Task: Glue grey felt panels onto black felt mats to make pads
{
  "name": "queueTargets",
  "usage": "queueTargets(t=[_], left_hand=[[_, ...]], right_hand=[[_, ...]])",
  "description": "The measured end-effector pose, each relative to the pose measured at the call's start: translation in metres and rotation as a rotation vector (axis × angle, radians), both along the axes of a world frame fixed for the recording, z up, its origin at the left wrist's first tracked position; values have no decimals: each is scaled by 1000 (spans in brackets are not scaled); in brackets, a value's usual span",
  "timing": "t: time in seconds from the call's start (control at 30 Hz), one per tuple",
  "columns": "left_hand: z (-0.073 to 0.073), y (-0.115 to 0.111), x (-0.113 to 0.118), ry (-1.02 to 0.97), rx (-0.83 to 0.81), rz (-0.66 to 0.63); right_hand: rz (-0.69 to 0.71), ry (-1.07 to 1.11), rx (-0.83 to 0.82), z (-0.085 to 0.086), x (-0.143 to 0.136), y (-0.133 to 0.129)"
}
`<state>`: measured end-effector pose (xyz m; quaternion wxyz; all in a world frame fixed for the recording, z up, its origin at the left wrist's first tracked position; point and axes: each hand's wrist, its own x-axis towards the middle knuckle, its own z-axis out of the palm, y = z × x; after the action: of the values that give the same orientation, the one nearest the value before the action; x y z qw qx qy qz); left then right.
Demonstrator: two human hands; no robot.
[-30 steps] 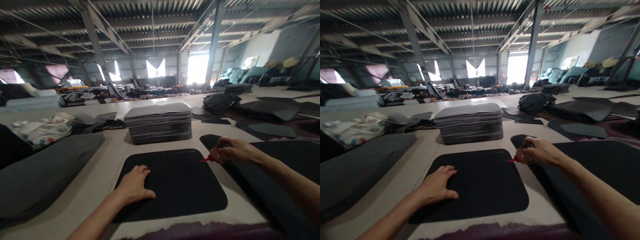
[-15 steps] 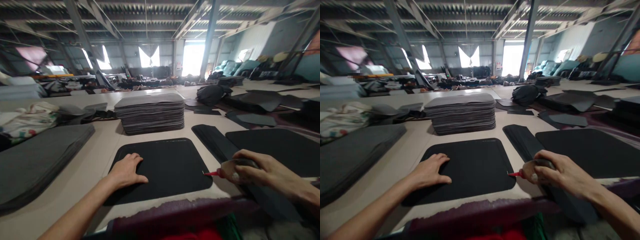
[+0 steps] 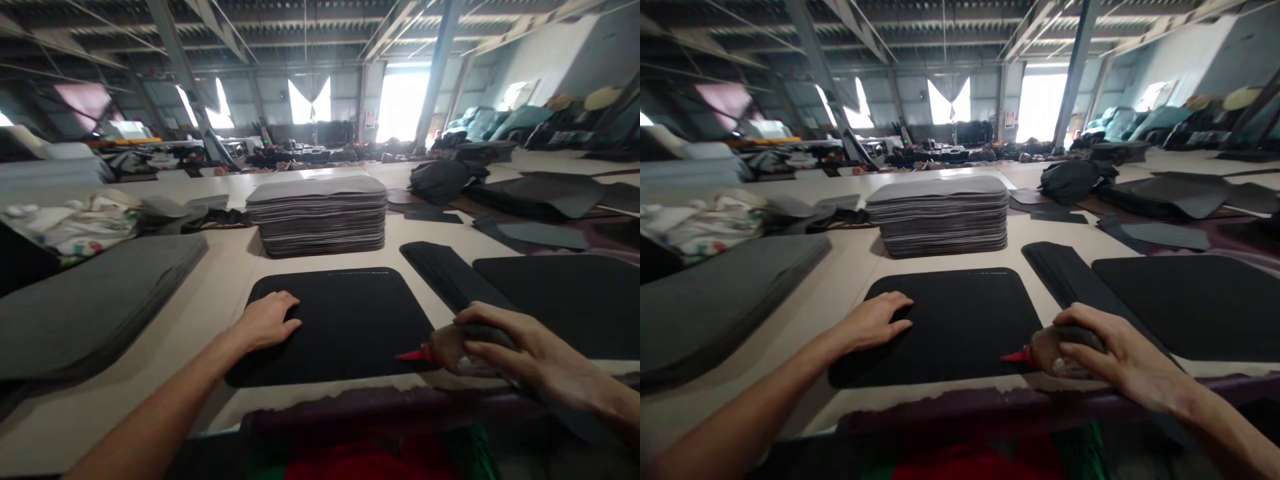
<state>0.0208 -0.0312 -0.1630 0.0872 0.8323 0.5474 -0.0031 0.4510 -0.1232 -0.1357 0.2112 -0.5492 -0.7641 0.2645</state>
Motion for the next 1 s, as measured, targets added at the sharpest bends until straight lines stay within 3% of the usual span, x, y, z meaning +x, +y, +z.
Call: queueTargets(t=[0.3,0.63,0.83,1.0], left_hand=[[11,24,-17,-171,-146,-12],[7,40,-24,-280,-239,-10],[11,38,-25,-312,-254,-7],[10,39,-25,-305,-241,15]], right_hand=[[359,-52,100,9,-103,41],[574,0,184,0,-208,62],[572,0,274,-12,-244,70],[519,-12,344,-14,-242,74]])
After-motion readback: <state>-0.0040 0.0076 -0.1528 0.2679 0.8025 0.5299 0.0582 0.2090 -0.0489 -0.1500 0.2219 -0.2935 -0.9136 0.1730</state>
